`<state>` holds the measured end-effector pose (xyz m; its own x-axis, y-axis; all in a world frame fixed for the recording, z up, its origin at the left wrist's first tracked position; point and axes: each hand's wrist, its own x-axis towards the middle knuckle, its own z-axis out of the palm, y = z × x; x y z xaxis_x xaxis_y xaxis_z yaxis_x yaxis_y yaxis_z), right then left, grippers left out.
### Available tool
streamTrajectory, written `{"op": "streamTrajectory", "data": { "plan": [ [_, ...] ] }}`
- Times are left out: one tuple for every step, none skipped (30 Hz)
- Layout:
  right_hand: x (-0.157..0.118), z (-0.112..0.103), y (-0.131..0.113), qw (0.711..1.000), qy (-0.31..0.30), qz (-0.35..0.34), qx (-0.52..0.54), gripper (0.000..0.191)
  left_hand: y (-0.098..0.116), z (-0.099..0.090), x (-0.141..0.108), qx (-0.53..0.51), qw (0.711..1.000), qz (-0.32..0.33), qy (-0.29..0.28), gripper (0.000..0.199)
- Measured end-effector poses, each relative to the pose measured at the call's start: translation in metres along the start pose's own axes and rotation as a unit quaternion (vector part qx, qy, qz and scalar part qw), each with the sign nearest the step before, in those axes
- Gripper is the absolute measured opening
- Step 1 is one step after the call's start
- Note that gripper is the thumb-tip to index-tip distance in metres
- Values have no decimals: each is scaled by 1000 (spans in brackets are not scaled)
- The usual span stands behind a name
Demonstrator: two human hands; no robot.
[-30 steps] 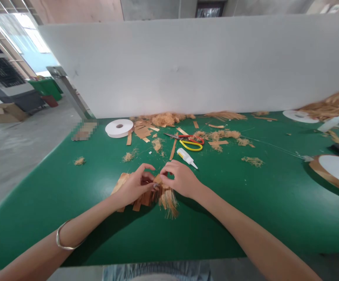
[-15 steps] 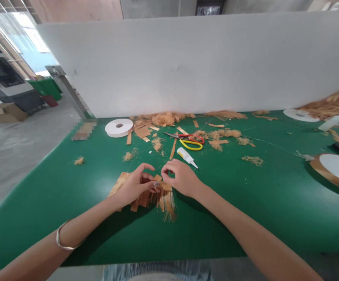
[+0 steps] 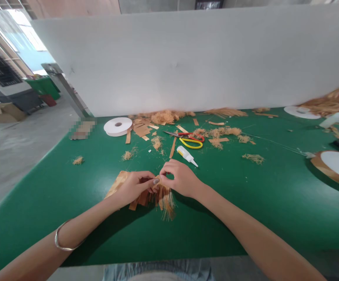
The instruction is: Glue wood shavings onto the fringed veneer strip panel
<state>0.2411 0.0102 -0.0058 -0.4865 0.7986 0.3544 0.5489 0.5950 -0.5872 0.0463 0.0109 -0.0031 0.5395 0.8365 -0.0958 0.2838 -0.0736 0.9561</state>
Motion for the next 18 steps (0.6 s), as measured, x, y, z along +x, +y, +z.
{"op": "streamTrajectory", "data": {
  "plan": [
    [0, 0, 0, 1000, -1, -1, 0, 14, -1, 0, 0, 2, 1000, 2, 0, 21],
    [0, -1, 0, 1000, -1, -2, 0, 14, -1, -1, 0, 3, 1000, 4, -1, 22],
    [0, -1, 0, 1000, -1, -3, 2, 14, -2, -1, 0, 4, 1000, 6, -1, 22],
    [0, -2, -1, 1000, -2, -3, 3, 14, -3, -1, 0, 4, 1000, 8, -1, 23],
    [0, -2, -1, 1000, -2, -1, 4, 14, -4, -1, 1, 4, 1000, 8, -2, 24],
    [0, -3, -1, 1000, -2, 1, 7, 14, -6, -1, 1, 4, 1000, 6, -3, 25],
    [0, -4, -1, 1000, 0, 4, 10, 14, -7, -1, 1, 4, 1000, 3, -4, 25],
    [1, -5, 0, 1000, 2, 9, 15, 14, -7, -1, 1, 1, 1000, -1, -5, 26],
    [1, -6, 0, 1000, 4, 14, 23, 14, -8, -1, 1, -1, 1000, -4, -5, 26],
    [1, -7, 1, 999, 5, 20, 33, 14, -9, -1, 1, -3, 1000, -6, -5, 26],
    [1, -8, 1, 999, 6, 27, 42, 14, -9, -1, 1, -3, 1000, -7, -5, 26],
    [1, -9, 1, 998, 6, 34, 53, 14, -9, -1, 1, -3, 1000, -6, -5, 26],
    [1, -10, 1, 997, 7, 44, 65, 13, -9, -1, 1, -3, 1000, -5, -6, 26],
    [2, -11, 1, 995, 8, 56, 79, 13, -9, -1, 1, -4, 1000, -5, -7, 26],
    [2, -12, 1, 993, 11, 68, 96, 13, -8, -1, 1, -4, 1000, -5, -7, 26],
    [2, -12, 1, 990, 14, 80, 117, 14, -8, -1, 1, -6, 1000, -4, -7, 26],
    [2, -12, 2, 986, 15, 90, 138, 15, -8, -1, 1, -8, 1000, -2, -6, 27],
    [2, -12, 3, 983, 15, 98, 153, 16, -8, -1, 0, -10, 1000, -1, -6, 27]
  ]
}}
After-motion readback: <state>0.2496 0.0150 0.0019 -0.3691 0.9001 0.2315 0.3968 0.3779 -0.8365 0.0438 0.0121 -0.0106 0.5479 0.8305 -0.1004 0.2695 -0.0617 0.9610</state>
